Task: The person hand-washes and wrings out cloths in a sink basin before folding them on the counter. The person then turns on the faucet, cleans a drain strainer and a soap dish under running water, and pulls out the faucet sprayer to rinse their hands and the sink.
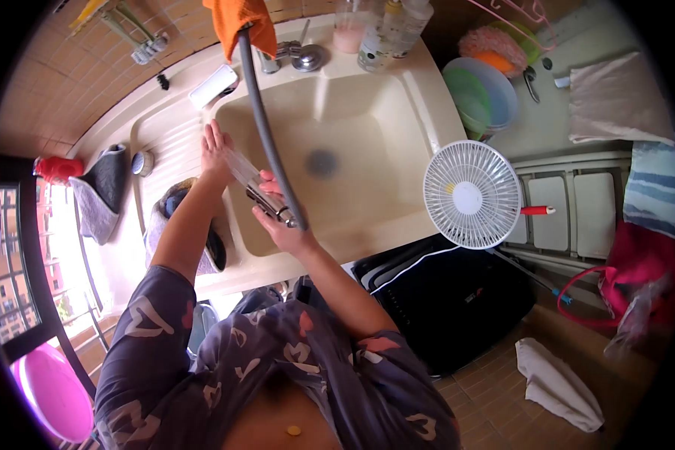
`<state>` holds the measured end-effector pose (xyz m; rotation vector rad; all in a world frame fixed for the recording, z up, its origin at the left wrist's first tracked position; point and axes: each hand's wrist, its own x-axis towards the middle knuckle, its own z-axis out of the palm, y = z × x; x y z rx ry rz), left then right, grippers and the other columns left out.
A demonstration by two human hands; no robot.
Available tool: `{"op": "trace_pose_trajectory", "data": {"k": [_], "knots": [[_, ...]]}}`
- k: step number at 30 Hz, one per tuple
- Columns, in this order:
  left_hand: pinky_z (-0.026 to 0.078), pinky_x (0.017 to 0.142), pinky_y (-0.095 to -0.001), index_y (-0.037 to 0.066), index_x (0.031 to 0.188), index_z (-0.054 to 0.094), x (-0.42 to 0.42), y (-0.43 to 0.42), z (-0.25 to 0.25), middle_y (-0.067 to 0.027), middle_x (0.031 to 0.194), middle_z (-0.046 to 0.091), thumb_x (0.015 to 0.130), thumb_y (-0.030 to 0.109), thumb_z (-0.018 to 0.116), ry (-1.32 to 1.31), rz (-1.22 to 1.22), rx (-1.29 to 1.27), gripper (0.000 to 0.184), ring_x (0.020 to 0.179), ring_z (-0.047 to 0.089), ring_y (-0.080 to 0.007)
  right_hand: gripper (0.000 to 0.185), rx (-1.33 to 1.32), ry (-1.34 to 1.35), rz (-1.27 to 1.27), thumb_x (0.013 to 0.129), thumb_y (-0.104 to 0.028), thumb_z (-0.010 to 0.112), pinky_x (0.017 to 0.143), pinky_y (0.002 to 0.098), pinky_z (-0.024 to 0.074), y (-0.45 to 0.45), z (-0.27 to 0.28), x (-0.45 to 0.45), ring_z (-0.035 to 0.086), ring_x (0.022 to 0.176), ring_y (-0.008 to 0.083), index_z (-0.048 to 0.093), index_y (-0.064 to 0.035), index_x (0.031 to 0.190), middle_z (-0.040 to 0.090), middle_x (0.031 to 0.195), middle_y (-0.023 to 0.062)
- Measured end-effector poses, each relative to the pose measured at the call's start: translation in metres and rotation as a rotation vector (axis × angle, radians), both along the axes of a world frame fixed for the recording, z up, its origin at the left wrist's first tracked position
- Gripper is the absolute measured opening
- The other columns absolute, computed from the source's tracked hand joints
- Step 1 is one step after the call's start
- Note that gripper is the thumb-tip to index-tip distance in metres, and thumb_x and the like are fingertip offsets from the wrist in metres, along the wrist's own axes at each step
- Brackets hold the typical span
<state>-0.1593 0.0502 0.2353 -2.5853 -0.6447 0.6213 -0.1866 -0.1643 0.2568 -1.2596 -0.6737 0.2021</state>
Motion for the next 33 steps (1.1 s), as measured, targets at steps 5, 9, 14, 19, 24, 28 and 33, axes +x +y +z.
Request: {"op": "trace_pose_trajectory", "data": {"k": [5,9,14,19,24,28,33], "knots": [[0.011,0.118,-0.0488,0.005,0.152,0.025,-0.013,-0.043,-0.111,-0.0131,0.159,0.019,0.093,0.041,0.043,0.450,-0.228,0.130,0.071,0.147,0.015,-0.0339,0.050,-0.146,0.242,0.045,0.081,0.011,0.067,0.102,0.0328,0.0434,-0.024,-0.009,-0.007,0.047,0.128,0.0223,0.048,-0.0059,0.123,0.044,0.139,0.0159],[0.019,0.116,-0.0373,0.012,0.150,0.032,-0.048,-0.120,-0.094,-0.0072,0.156,0.031,0.096,0.050,0.040,0.692,-0.142,-0.513,0.067,0.146,0.024,-0.0251,0.044,-0.362,0.322,0.029,0.082,0.004,0.070,0.085,0.0251,0.0488,-0.055,-0.020,0.005,0.058,0.103,0.0132,0.053,-0.0045,0.122,0.057,0.117,0.0095],[0.018,0.117,-0.0386,0.012,0.150,0.033,-0.030,-0.139,-0.096,-0.0094,0.156,0.031,0.097,0.047,0.039,0.460,-0.077,-1.195,0.064,0.145,0.025,-0.0259,0.040,-0.696,0.227,0.014,0.081,-0.013,0.074,0.069,0.0313,0.0537,-0.071,0.012,0.022,0.068,0.081,0.0167,0.056,-0.0056,0.116,0.066,0.095,0.0072],[0.017,0.117,-0.0398,0.012,0.149,0.033,-0.003,-0.184,-0.130,-0.0116,0.155,0.031,0.099,0.044,0.037,-0.008,-0.272,-1.424,0.060,0.144,0.025,-0.0267,0.038,-0.755,-0.013,-0.219,0.078,-0.021,0.073,0.067,0.0377,0.0543,-0.068,0.005,0.035,0.068,0.081,0.0297,0.057,-0.0085,0.110,0.066,0.100,0.0054],[0.016,0.118,-0.0410,0.012,0.148,0.034,0.043,-0.240,-0.177,-0.0138,0.154,0.031,0.101,0.041,0.035,-0.085,-0.525,-1.539,0.056,0.143,0.026,-0.0275,0.045,-0.785,-0.384,-0.360,0.066,-0.016,0.076,0.069,0.0335,0.0505,-0.074,-0.021,0.089,0.064,0.076,0.0225,0.061,-0.0098,0.107,0.068,0.099,0.0028],[0.015,0.118,-0.0420,0.012,0.148,0.035,0.091,-0.281,-0.217,-0.0156,0.154,0.031,0.102,0.039,0.034,-0.038,-0.612,-1.559,0.053,0.143,0.027,-0.0281,0.043,-0.686,-0.568,-0.485,0.065,-0.013,0.074,0.086,0.0399,0.0434,-0.074,-0.036,0.129,0.056,0.094,0.0263,0.060,-0.0113,0.106,0.066,0.096,-0.0002],[0.019,0.117,-0.0424,0.014,0.148,0.034,0.136,-0.276,-0.240,-0.0150,0.153,0.031,0.101,0.038,0.037,0.101,-0.638,-1.491,0.053,0.141,0.029,-0.0311,0.048,-0.679,-0.464,-0.496,0.067,-0.013,0.075,0.087,0.0411,0.0431,-0.077,-0.043,0.133,0.056,0.101,0.0265,0.059,-0.0110,0.112,0.062,0.112,0.0033]]}}
